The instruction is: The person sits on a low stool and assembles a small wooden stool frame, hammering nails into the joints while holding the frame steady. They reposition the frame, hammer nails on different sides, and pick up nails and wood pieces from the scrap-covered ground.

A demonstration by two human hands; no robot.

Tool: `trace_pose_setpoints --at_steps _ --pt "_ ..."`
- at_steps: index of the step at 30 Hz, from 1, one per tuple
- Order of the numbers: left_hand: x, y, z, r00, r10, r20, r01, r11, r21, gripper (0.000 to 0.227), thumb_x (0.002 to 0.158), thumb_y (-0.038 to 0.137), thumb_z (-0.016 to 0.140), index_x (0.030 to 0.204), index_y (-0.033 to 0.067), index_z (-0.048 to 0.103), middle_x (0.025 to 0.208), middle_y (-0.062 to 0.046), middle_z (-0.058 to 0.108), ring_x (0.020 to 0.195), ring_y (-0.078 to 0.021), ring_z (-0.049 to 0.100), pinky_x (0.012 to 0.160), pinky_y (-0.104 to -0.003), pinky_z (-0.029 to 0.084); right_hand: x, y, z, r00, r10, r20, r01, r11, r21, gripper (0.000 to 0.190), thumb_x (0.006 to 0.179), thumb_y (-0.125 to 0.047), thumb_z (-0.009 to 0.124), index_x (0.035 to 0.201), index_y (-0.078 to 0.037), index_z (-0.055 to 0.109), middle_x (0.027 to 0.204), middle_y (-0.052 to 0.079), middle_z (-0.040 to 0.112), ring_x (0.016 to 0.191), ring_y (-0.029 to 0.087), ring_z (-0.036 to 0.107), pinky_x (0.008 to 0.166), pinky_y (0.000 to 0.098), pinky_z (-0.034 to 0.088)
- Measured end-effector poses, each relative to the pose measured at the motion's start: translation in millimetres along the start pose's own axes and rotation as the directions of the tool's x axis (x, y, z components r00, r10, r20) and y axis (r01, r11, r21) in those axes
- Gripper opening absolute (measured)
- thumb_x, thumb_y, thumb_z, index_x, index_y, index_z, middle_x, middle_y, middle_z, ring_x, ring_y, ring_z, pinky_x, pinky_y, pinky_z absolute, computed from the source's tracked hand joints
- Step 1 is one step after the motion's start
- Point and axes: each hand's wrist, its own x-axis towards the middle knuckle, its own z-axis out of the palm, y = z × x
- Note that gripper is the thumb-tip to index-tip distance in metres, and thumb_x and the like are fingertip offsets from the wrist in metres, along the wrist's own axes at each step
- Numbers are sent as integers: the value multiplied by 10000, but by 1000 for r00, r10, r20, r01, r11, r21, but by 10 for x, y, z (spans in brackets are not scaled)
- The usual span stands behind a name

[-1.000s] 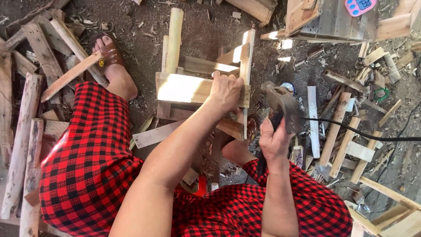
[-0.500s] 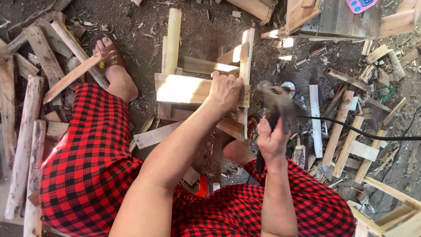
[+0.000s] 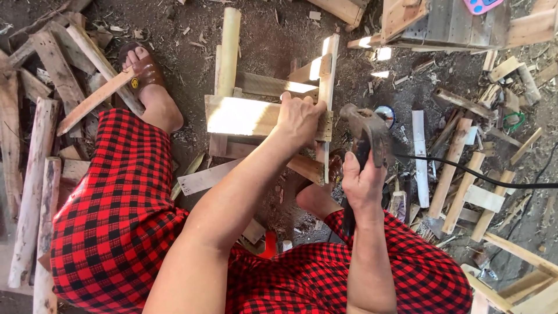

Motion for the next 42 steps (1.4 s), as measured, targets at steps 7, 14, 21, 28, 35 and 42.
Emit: trace_pose_setpoints --at_steps 7,14,21,28,35,42 --pt "462 -88 720 1000 -14 -3 14 999 39 788 546 556 792 1215 280 480 986 -5 628 867 -236 641 830 -487 326 51 452 242 981 185 52 -172 968 -185 490 921 -355 509 1337 -120 401 754 252 621 714 455 627 572 567 459" --pt "34 26 -11 1000 3 31 -3 1000 5 741 515 457 837 1142 217 524 956 -52 640 844 -265 639 810 -463 335 -42 229 -25 998 43 -34 -44 999 -26 354 912 -257 543 1209 -73 487 691 203 603 592 335 619 482 417 478" --pt "193 -15 308 1000 -7 -15 8 999 44 741 521 511 791 1141 246 484 971 -27 622 880 -254 624 814 -472 310 137 214 106 970 178 164 -171 984 -57 295 958 -199 438 1170 2 472 717 235 563 561 332 553 492 464 476" --pt "92 8 80 1000 12 26 -12 1000 0 786 512 531 806 1161 222 487 978 -51 625 886 -273 622 816 -474 320 -7 48 -140 970 -228 -88 224 973 -50 457 906 -211 484 1292 27 431 1149 293 545 1064 460 551 868 566 460" --pt "426 -74 586 997 -25 -68 29 998 56 549 662 393 727 1146 246 513 946 -31 641 851 -247 635 806 -436 325 162 268 143 907 351 232 -299 926 -228 521 894 -426 416 1228 -29 464 869 350 609 885 521 587 847 646 392" --pt "66 14 55 1000 14 22 -15 999 29 754 526 512 797 1159 232 500 968 -35 625 863 -262 620 788 -462 318 67 -207 -211 998 -58 -28 57 998 -31 397 920 -306 482 1239 -69 467 848 227 617 789 398 635 666 501 512"
